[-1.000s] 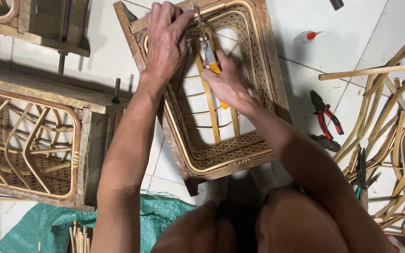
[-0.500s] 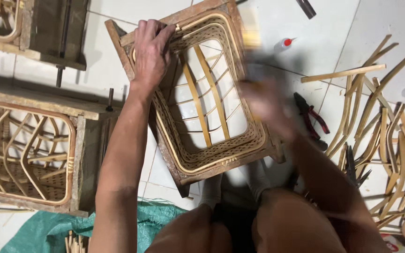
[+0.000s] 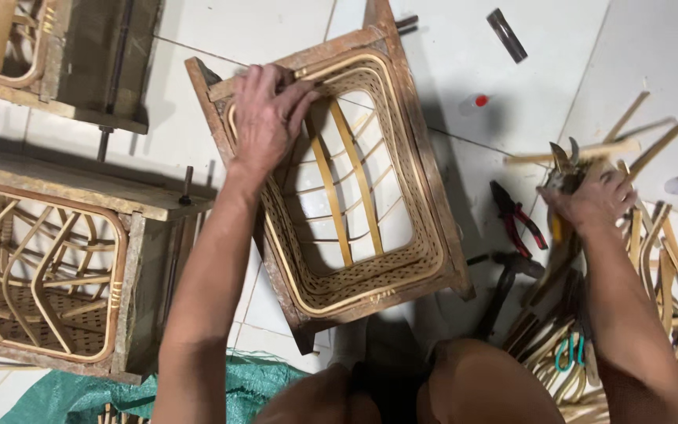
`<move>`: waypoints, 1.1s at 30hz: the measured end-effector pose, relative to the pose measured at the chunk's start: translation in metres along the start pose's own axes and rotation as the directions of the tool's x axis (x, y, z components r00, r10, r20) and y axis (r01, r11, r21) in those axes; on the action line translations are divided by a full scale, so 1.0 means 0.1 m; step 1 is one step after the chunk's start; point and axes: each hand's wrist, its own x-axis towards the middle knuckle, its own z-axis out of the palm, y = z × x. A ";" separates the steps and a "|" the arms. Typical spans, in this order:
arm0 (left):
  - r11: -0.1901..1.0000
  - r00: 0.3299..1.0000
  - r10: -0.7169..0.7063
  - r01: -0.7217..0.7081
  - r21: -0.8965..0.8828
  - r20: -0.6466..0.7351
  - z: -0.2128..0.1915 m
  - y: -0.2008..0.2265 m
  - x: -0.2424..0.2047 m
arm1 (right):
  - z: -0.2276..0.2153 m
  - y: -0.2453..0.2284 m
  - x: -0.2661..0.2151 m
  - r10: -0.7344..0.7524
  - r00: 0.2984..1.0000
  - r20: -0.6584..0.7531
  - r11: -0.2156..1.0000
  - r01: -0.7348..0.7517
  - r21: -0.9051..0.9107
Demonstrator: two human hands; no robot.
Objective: The person applies glue to the edges of a rectangular basket frame and inserts thin wooden strips into the woven structure. They use a hammer and pliers to secure the strips and adjust the frame, working on the basket while sitting on the floor.
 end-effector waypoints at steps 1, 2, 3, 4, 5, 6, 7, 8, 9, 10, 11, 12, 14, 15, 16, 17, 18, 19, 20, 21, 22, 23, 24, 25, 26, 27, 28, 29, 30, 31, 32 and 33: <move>1.000 1.000 -0.010 0.010 -0.006 -0.012 0.04 0.00 0.00 | -0.18 -0.18 0.04 -0.052 0.987 -0.155 0.986 0.076 0.151; 1.000 1.000 -0.022 0.022 -0.015 -0.021 0.08 0.02 -0.01 | -0.39 -0.42 0.05 -0.109 0.945 -0.308 0.921 0.212 0.325; 0.998 0.999 -0.034 0.034 -0.059 -0.006 0.10 0.04 -0.03 | -0.61 -0.75 0.03 -0.167 0.915 -0.367 0.748 0.361 0.557; 0.994 0.999 -0.048 0.048 -0.095 0.000 0.10 0.03 -0.02 | -0.85 -1.17 0.06 -0.255 0.893 -0.370 0.424 0.447 0.788; 0.990 0.998 -0.061 0.061 -0.130 0.005 0.09 0.03 0.00 | -1.05 -1.68 0.07 -0.441 0.775 -0.452 -0.086 0.465 0.881; 0.987 0.996 -0.083 0.085 -0.138 0.020 0.06 0.04 -0.01 | -1.25 -2.16 0.00 -0.446 0.827 0.342 0.103 -0.332 0.938; 0.983 0.994 -0.105 0.109 -0.146 0.035 0.02 0.05 -0.02 | -1.41 -2.62 -0.04 -0.703 0.709 -0.057 -0.216 -0.136 0.967; 0.980 0.992 -0.117 0.123 -0.157 0.047 0.00 0.07 0.00 | -1.54 -3.08 -0.02 -0.664 0.680 0.310 -0.028 -0.437 0.899; 0.973 0.990 -0.131 0.138 -0.183 0.048 -0.02 0.07 0.02 | -1.63 -3.41 0.01 -0.632 0.679 0.373 -0.136 -0.571 0.809; 0.965 0.987 -0.149 0.158 -0.211 0.058 -0.04 0.09 0.03 | -1.69 -3.72 0.08 -0.631 0.687 0.359 -0.206 -0.595 0.777; 0.955 0.984 -0.166 0.177 -0.239 0.069 -0.04 0.09 0.06 | -1.71 -3.96 0.14 -0.630 0.696 0.345 -0.274 -0.615 0.739; 0.959 0.984 -0.162 0.175 -0.222 0.073 -0.05 0.10 0.06 | -1.69 -4.12 0.14 -0.587 0.727 0.356 -0.335 -0.618 0.712; 0.968 0.985 -0.157 0.169 -0.186 0.077 -0.06 0.10 0.08 | -1.62 -4.33 0.15 -0.497 0.779 0.382 -0.450 -0.608 0.655; 0.965 0.982 -0.168 0.181 -0.188 0.083 -0.08 0.11 0.09 | -1.57 -4.37 0.14 -0.481 0.790 0.380 -0.459 -0.596 0.659; 0.964 0.981 -0.174 0.187 -0.190 0.086 -0.10 0.11 0.11 | -1.54 -4.39 0.12 -0.462 0.803 0.376 -0.472 -0.581 0.663; 0.962 0.980 -0.179 0.194 -0.191 0.090 -0.13 0.12 0.12 | -1.50 -4.39 0.11 -0.443 0.816 0.371 -0.484 -0.566 0.667; 0.965 0.981 -0.167 0.183 -0.187 0.095 -0.15 0.14 0.12 | -1.47 -4.37 0.08 -0.451 0.824 0.343 -0.502 -0.552 0.666; 0.968 0.983 -0.155 0.171 -0.183 0.100 -0.17 0.14 0.11 | -1.44 -4.34 0.06 -0.457 0.832 0.314 -0.520 -0.536 0.665; 0.971 0.985 -0.140 0.157 -0.181 0.103 -0.18 0.16 0.11 | -1.42 -4.29 0.07 -0.460 0.841 0.284 -0.538 -0.519 0.664; 0.970 0.985 -0.131 0.151 -0.189 0.110 -0.19 0.18 0.11 | -1.42 -4.24 0.08 -0.468 0.830 0.304 -0.505 -0.533 0.679; 0.970 0.985 -0.129 0.149 -0.190 0.114 -0.21 0.17 0.10 | -1.43 -4.20 0.11 -0.483 0.814 0.322 -0.468 -0.550 0.691; 0.970 0.985 -0.126 0.147 -0.192 0.118 -0.23 0.16 0.09 | -1.45 -4.18 0.14 -0.497 0.799 0.339 -0.431 -0.567 0.703; 0.971 0.984 -0.126 0.149 -0.189 0.127 -0.24 0.15 0.08 | -1.47 -4.15 0.16 -0.528 0.778 0.340 -0.407 -0.584 0.703; 0.971 0.983 -0.127 0.151 -0.186 0.137 -0.25 0.15 0.08 | -1.50 -4.12 0.19 -0.559 0.756 0.340 -0.383 -0.600 0.703; 0.971 0.981 -0.129 0.154 -0.183 0.143 -0.25 0.14 0.08 | -1.52 -4.09 0.22 -0.590 0.733 0.340 -0.357 -0.614 0.704; 0.968 0.980 -0.138 0.164 -0.188 0.145 -0.25 0.14 0.08 | -1.54 -4.07 0.25 -0.602 0.728 0.329 -0.353 -0.612 0.708; 0.965 0.978 -0.144 0.172 -0.197 0.150 -0.25 0.14 0.08 | -1.55 -4.05 0.26 -0.611 0.724 0.320 -0.352 -0.611 0.710; 0.962 0.977 -0.149 0.180 -0.205 0.156 -0.26 0.14 0.07 | -1.55 -4.03 0.27 -0.619 0.721 0.312 -0.351 -0.609 0.711; 0.960 0.976 -0.150 0.182 -0.213 0.160 -0.26 0.15 0.08 | -1.55 -4.01 0.27 -0.628 0.713 0.313 -0.353 -0.619 0.702; 0.958 0.975 -0.150 0.185 -0.221 0.164 -0.27 0.15 0.08 | -1.55 -4.00 0.27 -0.636 0.705 0.313 -0.356 -0.628 0.692; 0.956 0.975 -0.150 0.185 -0.228 0.165 -0.29 0.15 0.10 | -1.55 -4.00 0.28 -0.646 0.698 0.309 -0.360 -0.636 0.683; 0.952 0.974 -0.153 0.190 -0.240 0.165 -0.30 0.15 0.11 | -1.56 -4.00 0.29 -0.646 0.697 0.310 -0.345 -0.629 0.696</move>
